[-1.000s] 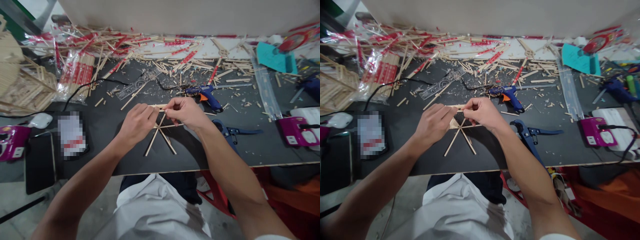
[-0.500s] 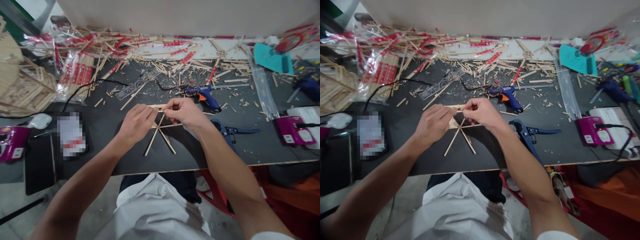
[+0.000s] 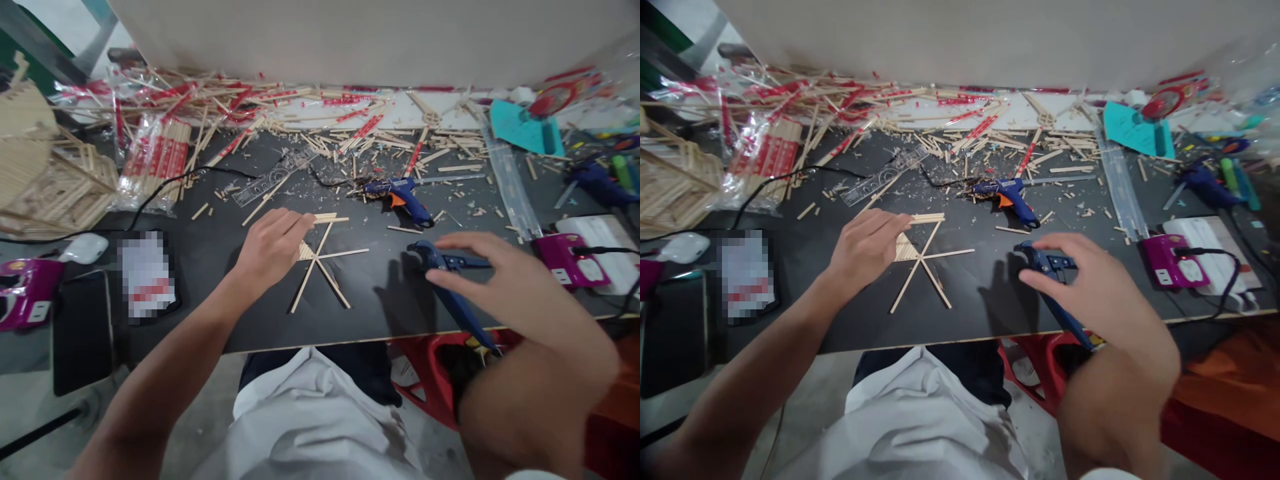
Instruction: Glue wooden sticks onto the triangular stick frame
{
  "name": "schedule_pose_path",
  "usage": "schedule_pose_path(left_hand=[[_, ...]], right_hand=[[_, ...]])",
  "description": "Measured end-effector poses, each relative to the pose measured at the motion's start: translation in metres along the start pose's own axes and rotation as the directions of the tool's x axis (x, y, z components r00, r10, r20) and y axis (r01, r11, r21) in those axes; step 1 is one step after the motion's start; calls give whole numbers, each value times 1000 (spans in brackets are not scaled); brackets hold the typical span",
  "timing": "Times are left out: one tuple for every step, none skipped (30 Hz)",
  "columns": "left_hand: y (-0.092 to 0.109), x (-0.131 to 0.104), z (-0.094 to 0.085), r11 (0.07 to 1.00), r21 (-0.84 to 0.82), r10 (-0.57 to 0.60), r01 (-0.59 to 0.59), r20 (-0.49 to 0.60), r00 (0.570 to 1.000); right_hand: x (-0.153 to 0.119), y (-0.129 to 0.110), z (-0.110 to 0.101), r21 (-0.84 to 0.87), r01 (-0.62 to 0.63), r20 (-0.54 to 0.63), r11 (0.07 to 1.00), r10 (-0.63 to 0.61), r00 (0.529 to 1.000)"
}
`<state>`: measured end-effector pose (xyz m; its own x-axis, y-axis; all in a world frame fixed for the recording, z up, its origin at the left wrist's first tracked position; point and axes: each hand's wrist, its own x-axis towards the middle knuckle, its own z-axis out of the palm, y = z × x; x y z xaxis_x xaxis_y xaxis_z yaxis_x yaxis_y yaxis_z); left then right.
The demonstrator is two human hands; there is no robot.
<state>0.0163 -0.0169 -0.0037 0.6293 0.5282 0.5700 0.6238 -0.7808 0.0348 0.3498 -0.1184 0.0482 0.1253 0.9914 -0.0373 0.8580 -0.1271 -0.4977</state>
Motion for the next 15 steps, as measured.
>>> schedule_pose_path(left_hand=[[0, 0, 1, 1000, -7, 2, -2, -3, 1000], [-1, 0, 2, 1000, -10, 6, -6, -8, 1000], [-1, 0, 3, 1000, -11, 13, -13, -18, 1000], [0, 0, 4, 1000, -8, 22, -22, -31, 999], [0, 0, 4, 1000, -2, 31, -31, -46, 998], [1, 1, 4, 999, 6, 39, -38, -61, 997], [1, 1, 4, 999, 13, 44, -44, -72, 996], [2, 2, 4, 999, 18, 49, -48, -82, 995], [2, 2, 4, 999, 21, 51, -50, -91, 995], [3, 2, 4, 998, 21, 54, -53, -100, 993], [3, 3, 4, 998, 20, 56, -54, -107, 993], [3, 3, 3, 999, 19, 53, -51, -106, 993], [3, 3, 3, 999, 19, 46, -44, -100, 994], [3, 3, 2, 999, 20, 34, -32, -90, 995], [4, 3, 1, 1000, 21, 17, -16, -78, 997]], right_hand=[[-10, 20, 2, -60, -30, 24, 998, 31, 999], [-18, 39, 5, -106, -63, 46, 992, 68, 997], [-24, 57, 8, -149, -77, 79, 986, 90, 993], [-29, 71, 11, -185, -74, 92, 980, 92, 991], [-32, 83, 14, -218, -44, 133, 975, 74, 988], [-33, 91, 15, -239, -15, 152, 971, 52, 987], [-34, 96, 15, -251, 15, 160, 968, 27, 987], [-34, 98, 15, -258, 43, 161, 965, -1, 987], [-33, 99, 14, -264, 68, 156, 962, -27, 987], [-33, 98, 12, -275, 90, 153, 957, -48, 987], [-34, 97, 10, -291, 107, 156, 951, -63, 986], [-35, 94, 8, -309, 117, 167, 944, -67, 984], [-37, 91, 7, -323, 121, 182, 938, -64, 981], [-39, 86, 6, -323, 119, 200, 939, -55, 978], [-43, 80, 5, -305, 111, 219, 946, -44, 975]])
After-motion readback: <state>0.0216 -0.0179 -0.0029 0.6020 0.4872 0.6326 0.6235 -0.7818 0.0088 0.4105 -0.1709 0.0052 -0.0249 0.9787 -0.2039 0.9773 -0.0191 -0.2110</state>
